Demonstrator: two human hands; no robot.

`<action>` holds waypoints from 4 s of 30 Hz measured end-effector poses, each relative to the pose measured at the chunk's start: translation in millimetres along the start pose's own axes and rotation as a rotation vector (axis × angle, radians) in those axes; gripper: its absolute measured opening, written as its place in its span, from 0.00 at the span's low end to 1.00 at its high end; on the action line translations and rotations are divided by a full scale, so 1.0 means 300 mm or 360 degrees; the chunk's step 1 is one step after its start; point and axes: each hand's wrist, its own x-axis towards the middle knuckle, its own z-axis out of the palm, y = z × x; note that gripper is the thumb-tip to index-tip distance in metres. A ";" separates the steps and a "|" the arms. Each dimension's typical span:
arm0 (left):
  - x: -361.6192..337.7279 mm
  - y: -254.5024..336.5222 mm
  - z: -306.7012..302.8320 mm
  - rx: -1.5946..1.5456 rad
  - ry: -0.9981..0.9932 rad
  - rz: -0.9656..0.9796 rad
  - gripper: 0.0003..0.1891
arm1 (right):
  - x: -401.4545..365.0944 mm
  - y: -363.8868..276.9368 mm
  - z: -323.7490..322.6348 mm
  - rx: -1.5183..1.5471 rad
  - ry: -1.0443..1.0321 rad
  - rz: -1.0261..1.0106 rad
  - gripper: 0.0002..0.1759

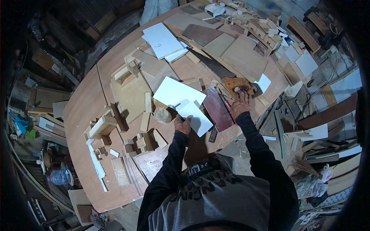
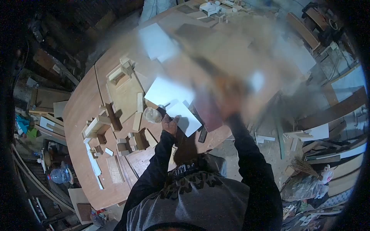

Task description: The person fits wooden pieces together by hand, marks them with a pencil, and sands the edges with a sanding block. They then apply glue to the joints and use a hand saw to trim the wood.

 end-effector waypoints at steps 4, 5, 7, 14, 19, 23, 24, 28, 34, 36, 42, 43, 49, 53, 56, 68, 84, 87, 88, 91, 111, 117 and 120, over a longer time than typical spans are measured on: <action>0.054 -0.010 0.007 0.0217 0.0117 0.0030 0.17 | 0.045 0.002 0.001 -0.0165 -0.0030 -0.0013 0.28; 0.065 -0.006 0.013 0.0308 0.0157 0.0062 0.17 | 0.059 0.020 0.029 -0.0248 -0.0201 0.0029 0.26; 0.098 -0.022 0.017 0.0241 0.0147 0.0062 0.18 | 0.078 0.040 0.065 -0.0339 -0.0371 0.0074 0.24; 0.131 0.039 0.063 0.0402 0.0342 -0.0106 0.18 | 0.111 0.026 0.065 -0.0375 -0.0483 0.0117 0.25; 0.168 0.006 0.053 0.0477 0.0269 0.0046 0.15 | 0.116 0.038 0.094 -0.0375 -0.0340 0.0126 0.23; 0.195 -0.018 0.051 0.1011 0.0288 -0.0198 0.21 | 0.108 0.070 0.145 -0.0411 -0.0021 0.0119 0.24; 0.200 -0.027 0.047 0.1200 0.0190 -0.0145 0.23 | 0.108 0.044 0.093 -0.0415 0.0052 0.0055 0.25; 0.181 0.026 0.084 0.1911 0.0026 -0.0171 0.26 | 0.111 0.059 0.133 -0.0448 -0.0192 0.0110 0.25; 0.159 0.115 0.159 0.1746 0.0267 -0.0464 0.23 | 0.112 -0.051 -0.046 -0.0299 -0.0323 0.0170 0.25; 0.150 0.147 0.174 0.1756 0.0271 -0.0391 0.23 | 0.093 -0.049 -0.023 -0.0124 -0.0088 0.0047 0.24; 0.155 0.115 0.163 0.1632 0.0320 -0.0137 0.24 | 0.024 -0.213 0.052 0.0198 -0.0133 -0.0095 0.22; 0.164 0.087 0.157 0.1585 0.0340 -0.0031 0.24 | 0.022 -0.242 0.051 0.0466 -0.0243 -0.0101 0.22; 0.409 -0.421 0.108 0.0409 0.0457 0.0462 0.29 | 0.064 -0.332 0.093 0.0229 -0.0311 -0.0052 0.22; 0.320 -0.233 0.141 0.1059 0.0595 0.0300 0.34 | 0.128 -0.319 0.197 0.0471 -0.0385 0.0042 0.22; 0.317 -0.264 0.121 0.1194 0.0466 0.0349 0.34 | 0.128 -0.337 0.208 0.0321 -0.0348 0.0029 0.22; 0.318 -0.462 0.138 -0.0586 0.0525 0.0112 0.23 | 0.197 -0.315 0.159 0.0967 -0.0283 0.0185 0.20; 0.285 -0.148 0.118 0.0596 0.0128 0.0314 0.28 | 0.550 -0.424 0.221 0.0157 -0.0799 -0.0191 0.23; 0.241 0.074 0.151 0.0245 0.0157 0.0074 0.29 | 0.574 -0.428 0.200 0.0149 -0.0770 -0.0242 0.23; 0.282 -0.014 0.161 0.0115 0.0312 0.0256 0.30 | 0.576 -0.420 0.181 0.0141 -0.0809 -0.0281 0.23; 0.314 -0.073 0.161 0.0272 0.0467 0.0094 0.32 | 0.576 -0.372 0.198 0.0225 -0.0964 -0.0239 0.24; 0.315 -0.003 0.247 0.1582 0.0152 0.0541 0.30 | 0.371 0.193 0.147 0.1137 -0.0056 0.0011 0.23; 0.446 -0.140 0.035 0.2439 0.0330 0.0536 0.24 | 0.292 0.232 0.237 0.0714 -0.0047 0.0212 0.21; 0.467 -0.171 0.007 0.2597 0.0231 0.0705 0.22 | 0.276 0.233 0.250 0.0270 0.0000 0.0225 0.21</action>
